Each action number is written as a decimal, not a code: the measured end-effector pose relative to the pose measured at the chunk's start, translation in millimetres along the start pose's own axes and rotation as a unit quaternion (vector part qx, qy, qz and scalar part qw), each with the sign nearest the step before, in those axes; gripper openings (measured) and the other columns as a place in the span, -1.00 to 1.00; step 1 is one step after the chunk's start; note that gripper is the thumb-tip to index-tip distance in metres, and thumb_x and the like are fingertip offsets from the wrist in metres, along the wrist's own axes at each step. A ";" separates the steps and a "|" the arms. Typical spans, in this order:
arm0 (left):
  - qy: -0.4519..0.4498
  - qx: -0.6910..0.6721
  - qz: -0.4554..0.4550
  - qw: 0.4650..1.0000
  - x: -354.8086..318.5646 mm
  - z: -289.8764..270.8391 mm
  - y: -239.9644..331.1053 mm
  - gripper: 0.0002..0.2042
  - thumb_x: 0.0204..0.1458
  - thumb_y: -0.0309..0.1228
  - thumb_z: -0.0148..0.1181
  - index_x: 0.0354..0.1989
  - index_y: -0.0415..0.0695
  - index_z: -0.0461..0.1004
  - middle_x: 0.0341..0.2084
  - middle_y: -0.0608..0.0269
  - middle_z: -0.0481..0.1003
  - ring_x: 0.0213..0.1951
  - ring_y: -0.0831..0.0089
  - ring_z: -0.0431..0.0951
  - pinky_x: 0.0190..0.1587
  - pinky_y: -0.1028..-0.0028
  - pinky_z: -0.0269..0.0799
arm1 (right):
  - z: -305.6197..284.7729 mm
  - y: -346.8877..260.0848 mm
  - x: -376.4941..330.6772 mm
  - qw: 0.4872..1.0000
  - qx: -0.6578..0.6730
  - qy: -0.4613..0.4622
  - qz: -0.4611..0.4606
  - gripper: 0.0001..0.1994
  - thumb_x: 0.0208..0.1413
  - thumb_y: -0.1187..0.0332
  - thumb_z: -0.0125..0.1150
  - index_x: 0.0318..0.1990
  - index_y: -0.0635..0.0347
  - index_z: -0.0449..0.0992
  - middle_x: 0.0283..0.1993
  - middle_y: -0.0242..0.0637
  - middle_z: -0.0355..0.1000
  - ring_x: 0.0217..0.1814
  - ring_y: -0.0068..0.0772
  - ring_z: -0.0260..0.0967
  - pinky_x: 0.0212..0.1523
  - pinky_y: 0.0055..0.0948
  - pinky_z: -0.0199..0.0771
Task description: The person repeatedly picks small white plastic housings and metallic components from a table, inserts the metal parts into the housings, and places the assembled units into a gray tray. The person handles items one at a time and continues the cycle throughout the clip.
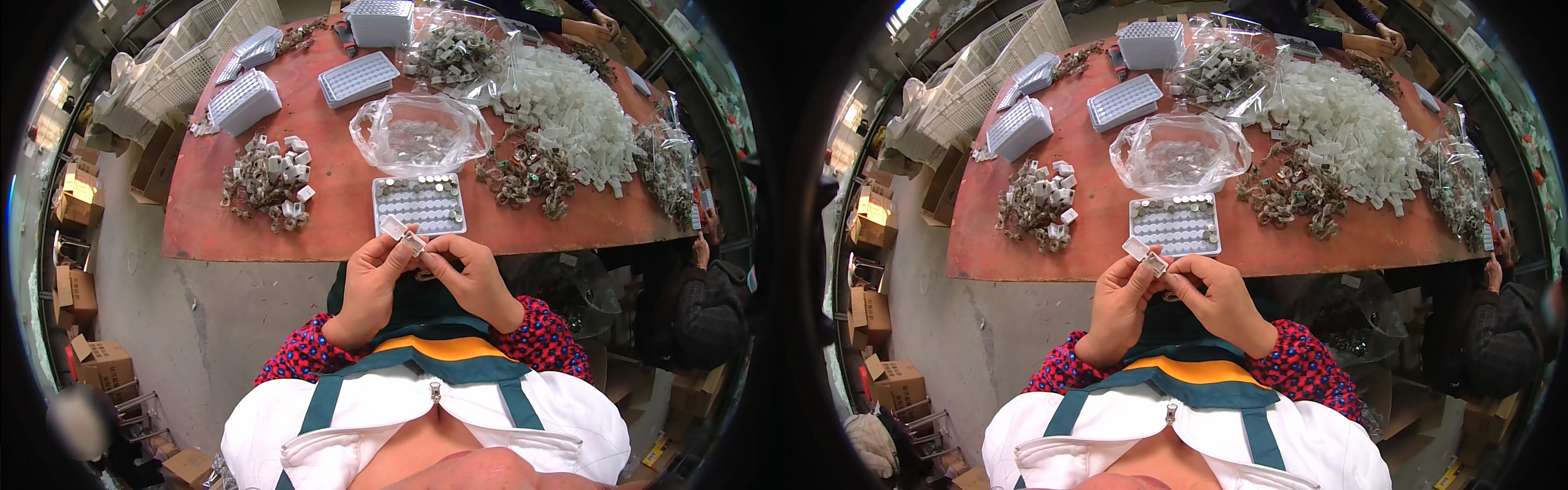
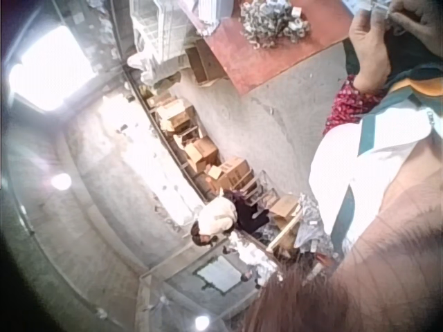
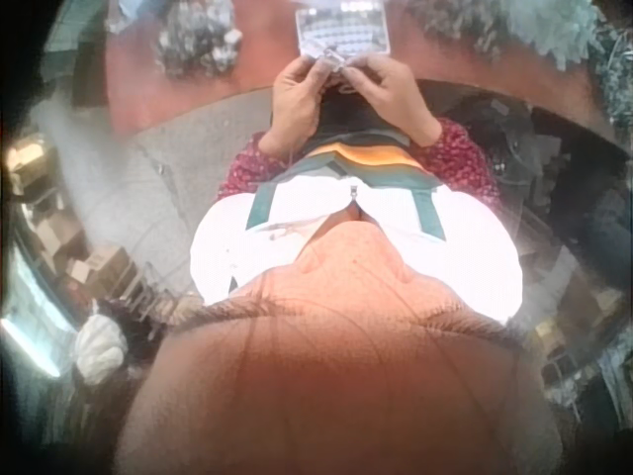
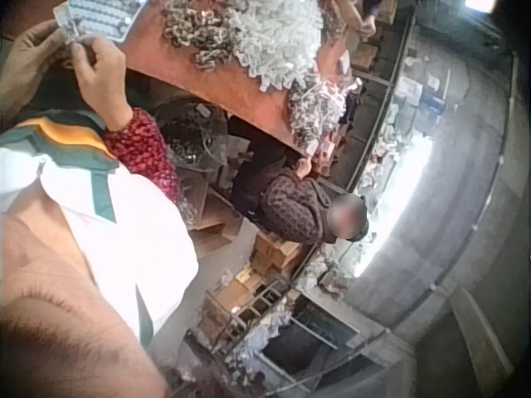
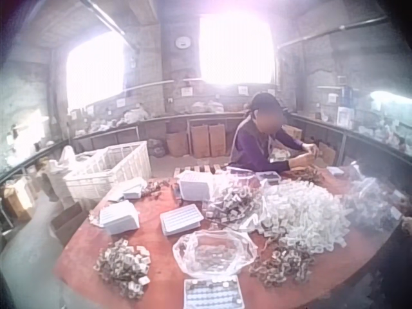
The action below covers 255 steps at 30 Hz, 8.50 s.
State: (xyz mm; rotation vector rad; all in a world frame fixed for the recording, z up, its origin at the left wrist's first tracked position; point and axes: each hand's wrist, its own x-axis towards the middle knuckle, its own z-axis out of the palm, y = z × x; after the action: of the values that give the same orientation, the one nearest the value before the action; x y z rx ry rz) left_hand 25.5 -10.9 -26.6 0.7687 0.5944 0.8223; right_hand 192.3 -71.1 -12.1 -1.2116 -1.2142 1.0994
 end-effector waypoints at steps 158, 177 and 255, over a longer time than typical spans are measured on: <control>-0.011 0.099 -0.014 0.995 16.4 -1.8 0.0 -0.67 0.24 -0.50 0.21 0.13 -0.38 0.48 -0.07 0.11 0.59 -0.12 0.47 0.62 -0.01 0.49 0.60 | -29.0 -18.8 51.1 0.983 -0.183 -0.008 0.009 -0.85 0.13 0.44 0.32 -0.17 0.29 0.65 -0.27 -0.25 0.53 -0.36 -0.52 0.48 -0.39 -0.53 0.46; -0.075 0.143 0.192 0.968 5.5 -4.5 -7.6 -0.64 0.20 -0.57 0.24 0.16 -0.35 0.42 -0.03 0.14 0.54 -0.03 0.50 0.55 0.05 0.53 0.53 | -18.5 -32.6 22.3 0.850 -0.396 -0.017 -0.348 -0.67 -0.07 0.53 0.42 -0.07 0.20 0.64 -0.16 -0.28 0.52 -0.23 -0.30 0.53 -0.26 -0.37 0.55; -0.032 -0.161 -0.028 0.986 17.9 -19.2 17.4 -0.63 0.36 -0.30 0.02 0.23 -0.25 0.36 -0.03 0.10 0.56 -0.15 0.43 0.66 0.00 0.40 0.62 | -19.1 -22.2 70.1 0.994 0.106 -0.028 0.004 -0.88 0.35 0.44 0.11 -0.05 0.28 0.45 -0.09 -0.18 0.58 -0.12 -0.44 0.58 -0.12 -0.51 0.60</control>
State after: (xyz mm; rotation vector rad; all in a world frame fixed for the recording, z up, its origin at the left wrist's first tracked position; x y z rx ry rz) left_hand 14.2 18.5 -27.2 0.4800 0.4100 0.8137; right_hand 215.0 -3.9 15.3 -1.0310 -1.1048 1.2428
